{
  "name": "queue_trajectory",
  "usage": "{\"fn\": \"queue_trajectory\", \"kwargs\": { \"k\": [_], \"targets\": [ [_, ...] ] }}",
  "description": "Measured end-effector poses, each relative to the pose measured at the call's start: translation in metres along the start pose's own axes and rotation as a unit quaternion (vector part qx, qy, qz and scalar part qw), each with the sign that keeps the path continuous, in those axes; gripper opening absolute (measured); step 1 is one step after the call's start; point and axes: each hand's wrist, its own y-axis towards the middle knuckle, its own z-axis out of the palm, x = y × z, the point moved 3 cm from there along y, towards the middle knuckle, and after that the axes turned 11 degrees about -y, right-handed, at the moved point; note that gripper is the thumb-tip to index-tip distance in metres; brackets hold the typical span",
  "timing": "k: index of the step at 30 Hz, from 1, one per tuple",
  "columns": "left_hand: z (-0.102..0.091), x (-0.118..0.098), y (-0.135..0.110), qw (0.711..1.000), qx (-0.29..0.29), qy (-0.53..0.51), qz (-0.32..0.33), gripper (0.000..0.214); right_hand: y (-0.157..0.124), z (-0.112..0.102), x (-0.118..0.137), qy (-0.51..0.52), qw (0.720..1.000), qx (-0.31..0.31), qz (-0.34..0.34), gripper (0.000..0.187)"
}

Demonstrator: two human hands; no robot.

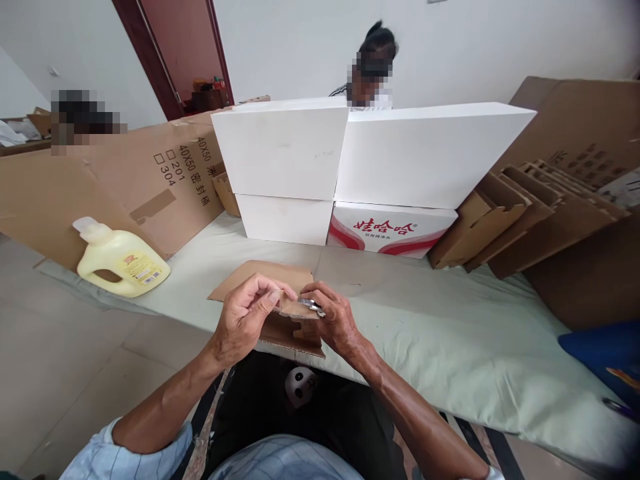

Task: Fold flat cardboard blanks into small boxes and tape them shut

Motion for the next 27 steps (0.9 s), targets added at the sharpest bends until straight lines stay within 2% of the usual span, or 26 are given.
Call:
{"fn": "queue_trajectory", "kwargs": {
  "k": [4,9,15,18,21,24,27],
  "targets": [
    [0.005,-0.007,-0.004,0.994,-0.055,-0.082,0.043,0.023,0.004,0.002,0.002,0.026,0.999,-0.015,0.011,0.025],
    [0.013,-0.023,-0.004,0.988,-0.036,-0.132,0.075,0.023,0.01,0.008,0.005,0.051,0.998,-0.004,0.048,0.015],
    [0.009,-0.061,0.005,0.97,-0.095,-0.16,0.156,0.026,0.022,0.004,0.003,0.065,0.994,-0.031,0.082,0.016],
    [-0.003,-0.086,0.008,0.959,-0.129,-0.153,0.202,0.026,0.026,0.0,-0.005,0.11,0.986,-0.052,0.111,0.013],
    [-0.022,-0.097,0.014,0.96,-0.141,-0.144,0.194,0.028,0.032,-0.003,-0.016,0.161,0.972,-0.046,0.164,0.01],
    [-0.046,-0.089,0.021,0.966,-0.159,-0.143,0.142,0.028,0.045,-0.004,-0.03,0.207,0.951,-0.006,0.231,0.018],
    [-0.067,-0.07,0.024,0.97,-0.183,-0.133,0.084,0.027,0.065,-0.002,-0.045,0.239,0.938,0.025,0.249,0.031]
  ]
}}
